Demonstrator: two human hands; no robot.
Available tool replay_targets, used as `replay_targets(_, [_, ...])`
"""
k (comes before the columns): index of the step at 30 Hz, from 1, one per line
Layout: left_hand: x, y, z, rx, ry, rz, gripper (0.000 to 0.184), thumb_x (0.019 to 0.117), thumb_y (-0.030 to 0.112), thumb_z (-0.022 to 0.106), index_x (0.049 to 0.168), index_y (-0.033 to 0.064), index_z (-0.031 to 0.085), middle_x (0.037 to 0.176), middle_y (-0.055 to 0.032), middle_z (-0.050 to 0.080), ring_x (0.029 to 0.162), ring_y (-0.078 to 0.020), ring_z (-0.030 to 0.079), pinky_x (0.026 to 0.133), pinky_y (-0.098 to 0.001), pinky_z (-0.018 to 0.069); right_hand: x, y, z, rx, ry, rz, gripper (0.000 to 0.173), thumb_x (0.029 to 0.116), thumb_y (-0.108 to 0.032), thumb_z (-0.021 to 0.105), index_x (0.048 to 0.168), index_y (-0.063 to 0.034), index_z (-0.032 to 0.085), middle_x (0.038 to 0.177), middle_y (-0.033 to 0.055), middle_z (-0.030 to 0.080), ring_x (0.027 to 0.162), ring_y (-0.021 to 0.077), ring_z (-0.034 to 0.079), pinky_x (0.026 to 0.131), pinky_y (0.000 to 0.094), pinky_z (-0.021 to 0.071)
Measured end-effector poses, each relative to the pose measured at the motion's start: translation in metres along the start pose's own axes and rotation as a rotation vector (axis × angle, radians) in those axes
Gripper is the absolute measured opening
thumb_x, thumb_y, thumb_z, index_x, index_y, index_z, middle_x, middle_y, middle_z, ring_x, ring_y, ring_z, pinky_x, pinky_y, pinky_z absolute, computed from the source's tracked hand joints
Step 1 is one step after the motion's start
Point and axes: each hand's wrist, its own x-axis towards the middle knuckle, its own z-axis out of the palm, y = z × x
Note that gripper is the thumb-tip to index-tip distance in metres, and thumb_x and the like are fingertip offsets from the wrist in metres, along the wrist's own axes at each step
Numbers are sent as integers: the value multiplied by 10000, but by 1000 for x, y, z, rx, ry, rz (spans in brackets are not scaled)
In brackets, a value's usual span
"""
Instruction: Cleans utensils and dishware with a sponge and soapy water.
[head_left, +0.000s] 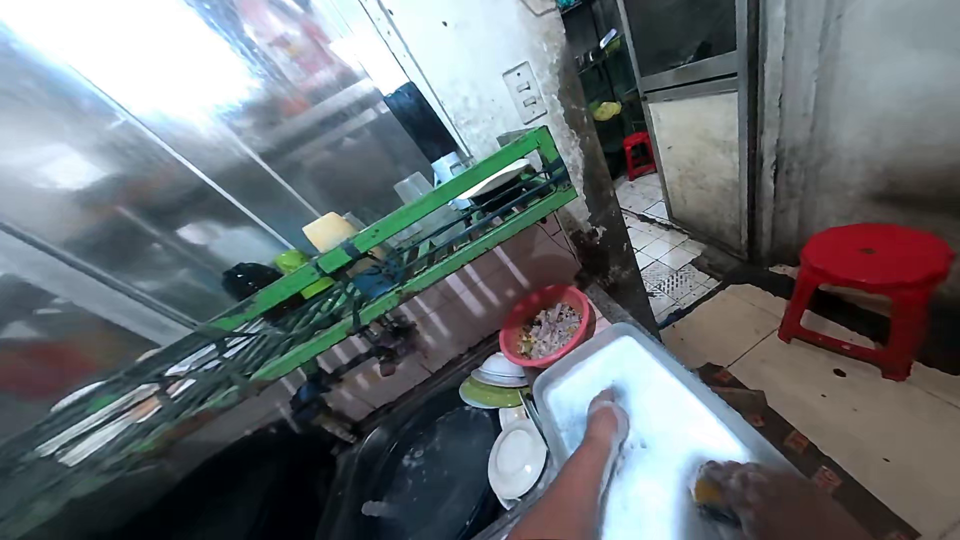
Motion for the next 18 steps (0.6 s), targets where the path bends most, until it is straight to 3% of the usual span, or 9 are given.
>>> replay_targets(2, [0, -4, -12, -333, -47, -18, 309, 999, 33, 566, 1301, -17, 610, 1094, -157, 678, 955, -223, 654, 860, -393, 544, 0, 1, -1, 8, 8, -11, 463, 1021, -276, 571, 1391, 0, 596, 1431, 206, 598, 1279, 422, 601, 1024, 620, 478])
replay_targets(3, [-2, -5, -18, -515, -90, -23, 271, 996, 7, 552, 1263, -26, 583, 909, -98, 649, 731, -155, 628, 676, -316, 546, 1, 2, 0, 20, 25, -19, 460, 1017, -277, 580, 1376, 9, 606, 1430, 208, 598, 1283, 423, 598, 1025, 624, 478])
replay_targets(5, [-10, -4, -32, -761, -146, -50, 323, 1014, -8, 537, 1335, -39, 523, 854, -80, 620, 608, -129, 598, 576, -274, 541, 4, 3, -2, 79, 64, -24, 452, 1008, -278, 599, 1359, 6, 622, 1421, 208, 606, 1300, 413, 590, 1047, 617, 471])
replay_targets(8, [-26, 8, -42, -558, -151, -21, 334, 1016, 38, 568, 1347, -6, 551, 920, -78, 639, 629, -113, 598, 585, -262, 532, 18, 7, -5, 258, 249, -84, 387, 918, -176, 707, 1287, -61, 695, 1321, 183, 667, 1248, 362, 626, 1049, 567, 494])
replay_targets(10, [-39, 19, -43, -251, -185, 89, 300, 1028, 101, 563, 1311, 13, 615, 1040, -110, 659, 777, -153, 626, 721, -320, 542, 39, 11, -8, 214, 398, -229, 351, 824, -158, 782, 1169, -103, 752, 1276, 166, 682, 1230, 354, 631, 1016, 543, 530])
replay_targets(11, [-46, 24, -44, -116, -211, 183, 291, 1036, 115, 547, 1290, 12, 645, 1137, -145, 669, 922, -197, 652, 843, -366, 545, 49, 10, -16, 155, 352, -270, 361, 830, -177, 791, 1181, -102, 748, 1361, 189, 641, 1314, 383, 576, 1072, 560, 489])
replay_targets(13, [-58, 31, -47, 72, -246, 397, 293, 1041, 94, 513, 1249, -23, 681, 1269, -209, 657, 1195, -286, 621, 1064, -426, 468, 68, 4, -42, 34, 29, -234, 421, 905, -226, 735, 1295, -77, 680, 1467, 212, 555, 1405, 406, 477, 1176, 604, 329])
replay_targets(15, [-64, 29, -51, 231, -249, 547, 277, 1032, 73, 509, 1196, -51, 694, 1248, -246, 663, 1236, -363, 603, 1100, -491, 434, 85, -2, -58, -11, -203, -149, 412, 951, -246, 694, 1308, -51, 626, 1297, 209, 649, 1247, 405, 586, 1093, 628, 386])
replay_targets(18, [-63, 15, -70, 443, -311, 394, 344, 1028, 157, 547, 1340, 44, 637, 1294, -196, 662, 1244, -356, 613, 1084, -561, 452, 94, 1, -62, 57, -246, 4, 435, 959, -242, 682, 1367, -111, 603, 1287, 213, 658, 1229, 423, 607, 1036, 659, 448])
